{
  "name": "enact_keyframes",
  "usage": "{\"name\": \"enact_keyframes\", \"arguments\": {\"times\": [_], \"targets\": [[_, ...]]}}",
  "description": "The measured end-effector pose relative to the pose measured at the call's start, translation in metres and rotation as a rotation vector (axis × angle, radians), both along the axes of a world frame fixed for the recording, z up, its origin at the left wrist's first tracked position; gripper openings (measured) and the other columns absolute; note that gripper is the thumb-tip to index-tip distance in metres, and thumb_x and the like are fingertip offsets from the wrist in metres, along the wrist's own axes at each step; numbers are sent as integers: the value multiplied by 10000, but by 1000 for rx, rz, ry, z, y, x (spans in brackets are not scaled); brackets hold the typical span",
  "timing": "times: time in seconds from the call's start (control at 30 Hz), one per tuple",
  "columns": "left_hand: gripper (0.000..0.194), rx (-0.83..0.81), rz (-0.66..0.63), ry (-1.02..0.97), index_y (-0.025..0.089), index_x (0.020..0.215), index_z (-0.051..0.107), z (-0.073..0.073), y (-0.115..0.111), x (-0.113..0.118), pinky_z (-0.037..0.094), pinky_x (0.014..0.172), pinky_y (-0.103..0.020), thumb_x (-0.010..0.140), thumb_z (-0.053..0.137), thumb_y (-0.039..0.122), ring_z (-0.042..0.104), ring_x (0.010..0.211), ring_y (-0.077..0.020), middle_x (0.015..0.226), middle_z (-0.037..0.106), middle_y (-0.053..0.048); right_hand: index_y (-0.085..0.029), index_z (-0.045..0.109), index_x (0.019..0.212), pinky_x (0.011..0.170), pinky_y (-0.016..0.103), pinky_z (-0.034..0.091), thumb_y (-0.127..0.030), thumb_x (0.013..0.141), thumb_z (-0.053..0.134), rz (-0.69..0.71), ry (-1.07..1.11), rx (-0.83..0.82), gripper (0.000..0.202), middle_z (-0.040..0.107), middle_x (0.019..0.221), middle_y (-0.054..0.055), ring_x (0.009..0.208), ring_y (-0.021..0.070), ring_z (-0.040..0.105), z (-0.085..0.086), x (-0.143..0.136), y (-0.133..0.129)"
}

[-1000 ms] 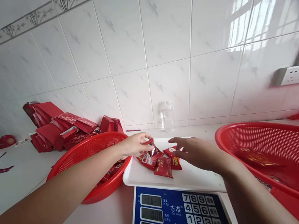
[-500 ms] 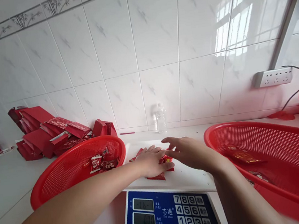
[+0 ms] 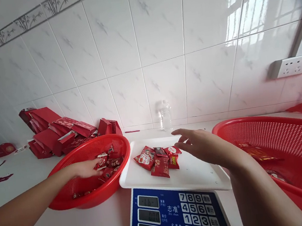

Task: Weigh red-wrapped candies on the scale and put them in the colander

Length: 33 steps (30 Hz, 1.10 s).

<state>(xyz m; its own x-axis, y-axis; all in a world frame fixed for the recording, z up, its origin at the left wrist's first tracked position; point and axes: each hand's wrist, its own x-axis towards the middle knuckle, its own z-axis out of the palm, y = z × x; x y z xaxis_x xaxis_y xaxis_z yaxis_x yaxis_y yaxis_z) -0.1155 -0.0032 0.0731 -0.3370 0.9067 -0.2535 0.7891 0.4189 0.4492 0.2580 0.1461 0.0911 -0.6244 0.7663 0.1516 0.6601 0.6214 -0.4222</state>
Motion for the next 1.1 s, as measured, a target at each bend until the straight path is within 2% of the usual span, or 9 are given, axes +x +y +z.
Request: {"name": "enact_keyframes", "arguments": {"times": [0.03,0.07,0.13,0.2,0.43,0.57,0.67,0.8,1.1], "targets": [[652,-107,31,41,159,1049,695,-1,-13,-11,468,898,-534,484,806,465,626,1026,-453,1037,720,-190,-254,545,1339,817,397,524,-375,921,469,3,-2,2,442,740,1066,56,995,252,670,-1,0,1],[717,-253,37,97,154,1112,685,-2,-25,-19,477,882,-522,472,805,452,628,1029,-455,1062,718,-195,-256,548,1336,812,403,527,-382,917,465,5,-3,6,445,741,1061,54,990,256,672,-3,-1,2],[790,-461,24,199,172,1237,631,-6,-40,-28,471,903,-485,518,758,472,613,1086,-430,1178,687,-180,-266,556,1325,802,413,529,-393,907,463,6,-7,18,447,744,1044,46,977,263,675,-7,-2,5],[760,-532,5,229,200,1278,595,-12,-46,-32,468,911,-437,585,695,496,615,1097,-382,1227,670,-143,-278,565,1311,784,418,530,-406,896,464,0,-9,31,446,748,1018,37,957,269,679,-13,-3,10],[421,-515,-11,169,180,945,650,-32,-43,-41,478,653,-323,608,639,432,645,782,-270,880,712,-77,-315,586,1267,756,425,521,-465,880,456,20,13,45,435,748,995,21,922,271,678,-28,-5,21],[275,-533,-43,86,197,795,655,-31,-42,-40,445,597,-284,555,648,331,597,675,-205,803,683,-33,-315,574,1277,800,442,507,-464,883,445,9,-20,22,440,743,1013,19,951,273,663,-27,-7,20],[169,-527,-56,58,195,658,619,-28,-42,-34,404,581,-279,592,618,350,532,612,-179,681,624,-13,-310,568,1287,799,444,504,-465,884,443,11,-30,5,450,742,1025,25,954,276,663,-25,-8,19],[199,-524,-65,20,197,569,552,-26,-42,-30,352,561,-280,617,600,384,438,549,-155,574,525,6,-303,573,1287,788,447,507,-458,881,446,15,-26,12,453,746,1016,34,937,279,669,-25,-8,18],[313,-448,-19,-107,209,659,527,-30,-47,-33,313,527,-256,632,654,494,394,542,-135,610,478,20,-305,596,1263,735,430,527,-439,878,456,28,-16,46,431,754,995,33,903,277,688,-26,-9,16]]}}
